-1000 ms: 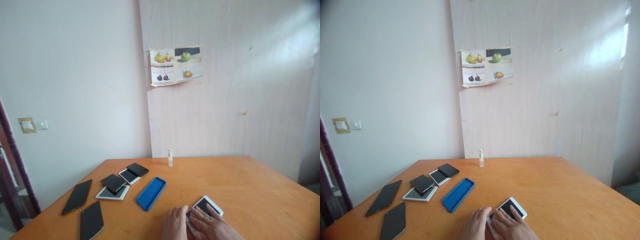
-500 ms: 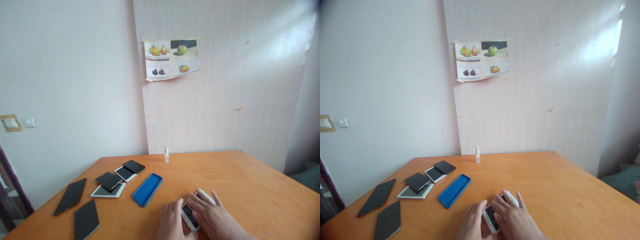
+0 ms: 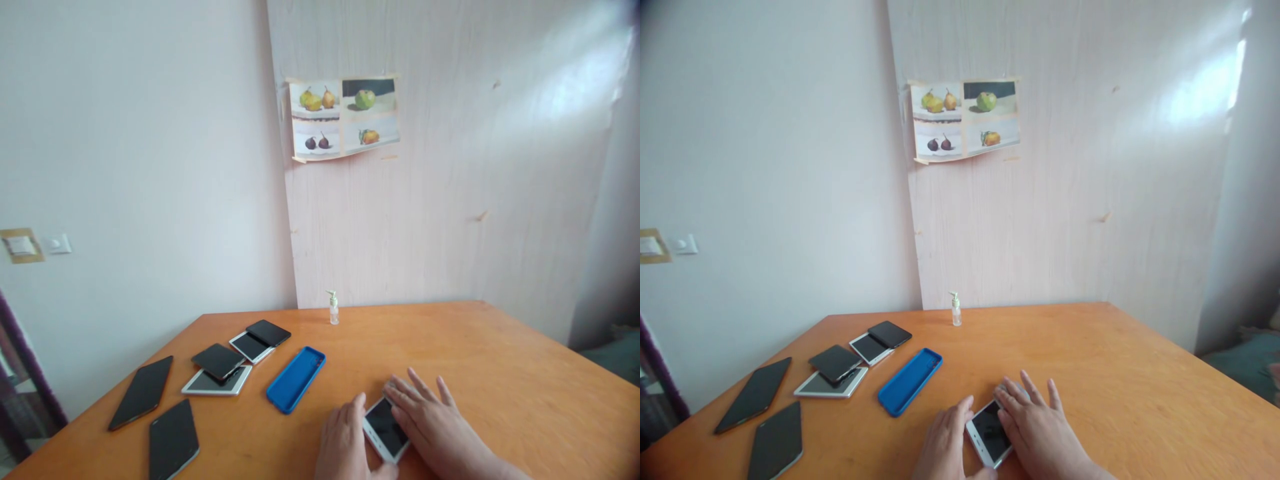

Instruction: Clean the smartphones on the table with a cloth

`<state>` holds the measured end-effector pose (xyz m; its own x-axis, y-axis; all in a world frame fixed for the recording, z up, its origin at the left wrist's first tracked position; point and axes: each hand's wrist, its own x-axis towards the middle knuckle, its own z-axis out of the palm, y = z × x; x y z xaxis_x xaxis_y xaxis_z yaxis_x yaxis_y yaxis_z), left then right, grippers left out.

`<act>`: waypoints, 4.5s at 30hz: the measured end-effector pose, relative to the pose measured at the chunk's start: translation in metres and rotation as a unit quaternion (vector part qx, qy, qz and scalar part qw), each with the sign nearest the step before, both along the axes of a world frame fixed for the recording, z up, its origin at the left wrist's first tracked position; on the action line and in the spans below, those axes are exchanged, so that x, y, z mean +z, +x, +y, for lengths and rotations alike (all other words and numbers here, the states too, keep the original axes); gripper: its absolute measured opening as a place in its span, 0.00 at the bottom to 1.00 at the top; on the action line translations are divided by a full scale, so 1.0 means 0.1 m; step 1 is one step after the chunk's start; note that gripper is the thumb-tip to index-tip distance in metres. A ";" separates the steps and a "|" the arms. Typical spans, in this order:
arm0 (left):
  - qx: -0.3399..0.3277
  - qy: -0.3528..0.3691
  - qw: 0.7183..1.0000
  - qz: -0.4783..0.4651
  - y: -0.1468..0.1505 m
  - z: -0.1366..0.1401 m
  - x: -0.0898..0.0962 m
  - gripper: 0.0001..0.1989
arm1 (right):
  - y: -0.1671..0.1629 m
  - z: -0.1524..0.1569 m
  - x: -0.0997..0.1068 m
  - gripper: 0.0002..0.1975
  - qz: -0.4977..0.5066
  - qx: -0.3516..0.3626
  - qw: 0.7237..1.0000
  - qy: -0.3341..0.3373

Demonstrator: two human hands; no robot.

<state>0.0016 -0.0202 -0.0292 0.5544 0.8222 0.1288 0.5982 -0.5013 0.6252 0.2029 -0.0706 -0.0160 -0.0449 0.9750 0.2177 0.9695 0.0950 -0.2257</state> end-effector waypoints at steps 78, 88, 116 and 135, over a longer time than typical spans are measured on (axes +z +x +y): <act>-0.003 0.001 0.999 0.053 -0.03 0.01 0.05 0.40 | 0.05 -0.28 0.04 0.22 0.002 0.189 0.979 -0.069; -0.001 0.009 0.998 0.059 -0.03 0.01 0.03 0.42 | 0.19 -0.30 0.02 0.25 -0.041 0.097 0.994 -0.041; -0.004 0.018 0.998 0.065 -0.04 0.01 0.04 0.41 | 0.09 -0.31 -0.02 0.22 -0.097 0.154 0.983 0.037; -0.011 0.037 0.998 0.047 -0.05 -0.01 0.06 0.38 | 0.08 -0.30 -0.03 0.25 -0.075 0.170 0.982 0.017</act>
